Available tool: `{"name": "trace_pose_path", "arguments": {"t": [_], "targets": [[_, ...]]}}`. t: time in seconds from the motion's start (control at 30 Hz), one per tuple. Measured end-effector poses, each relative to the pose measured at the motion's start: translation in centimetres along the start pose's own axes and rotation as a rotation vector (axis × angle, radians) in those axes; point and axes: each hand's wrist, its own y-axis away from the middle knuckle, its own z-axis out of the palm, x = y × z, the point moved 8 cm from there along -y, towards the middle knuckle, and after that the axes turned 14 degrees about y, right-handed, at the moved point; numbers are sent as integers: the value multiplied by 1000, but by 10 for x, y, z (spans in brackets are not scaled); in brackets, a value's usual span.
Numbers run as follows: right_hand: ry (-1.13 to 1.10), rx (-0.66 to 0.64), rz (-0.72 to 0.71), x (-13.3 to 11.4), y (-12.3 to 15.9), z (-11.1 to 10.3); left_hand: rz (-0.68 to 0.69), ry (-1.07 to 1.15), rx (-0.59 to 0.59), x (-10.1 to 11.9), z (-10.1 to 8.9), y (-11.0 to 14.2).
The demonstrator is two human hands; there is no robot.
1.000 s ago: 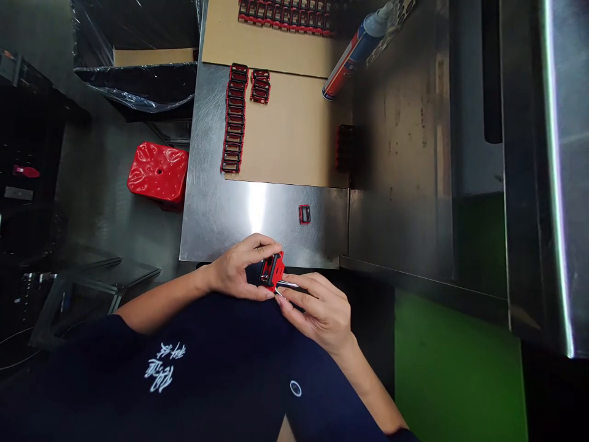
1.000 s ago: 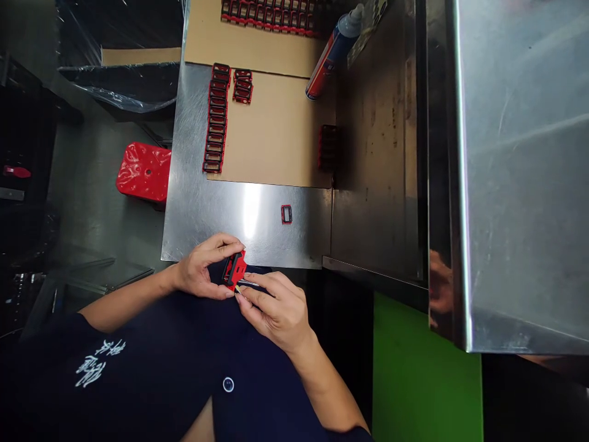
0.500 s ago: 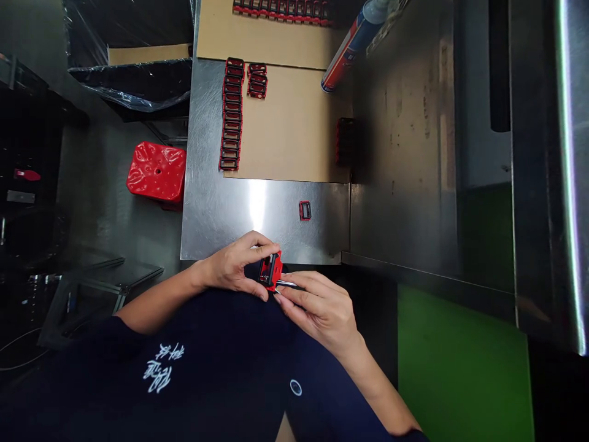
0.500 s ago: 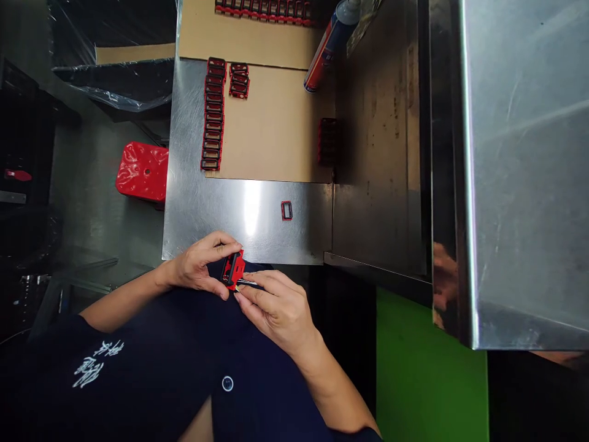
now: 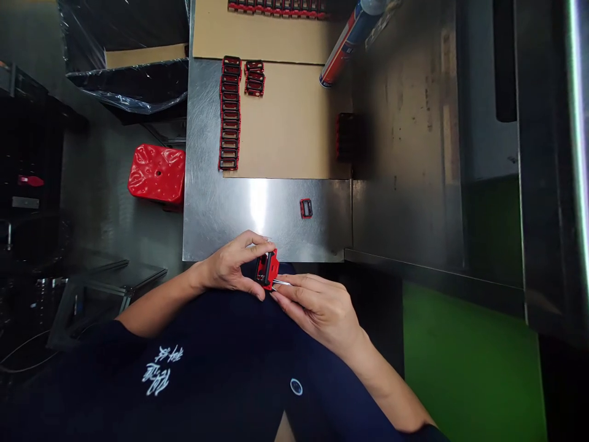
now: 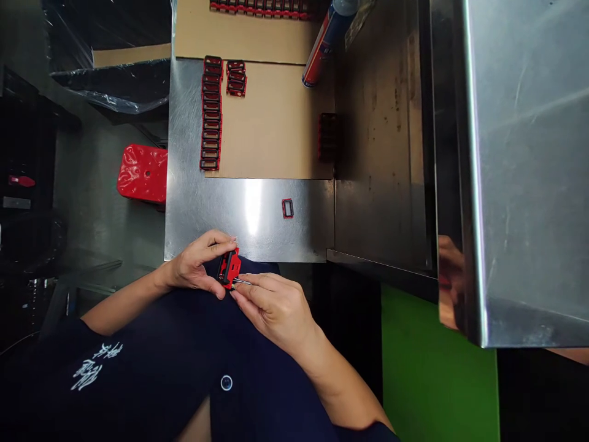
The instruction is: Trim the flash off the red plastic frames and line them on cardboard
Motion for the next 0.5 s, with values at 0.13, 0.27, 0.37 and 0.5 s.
{"name": "trace_pose_path", "arguments": {"t": [0.13, 0.27, 0.37, 0.5], "targets": [[24, 18, -10, -3, -3, -2, -8, -17, 15, 0, -2, 1], [-6, -20, 46, 0, -5, 0, -26, -24, 42, -3, -4, 3], [-3, -24, 57, 0, -5, -1, -44, -11, 72, -4, -5, 4], [13, -19, 42, -1, -4, 0, -67, 17, 130, -4, -9, 6]]}}
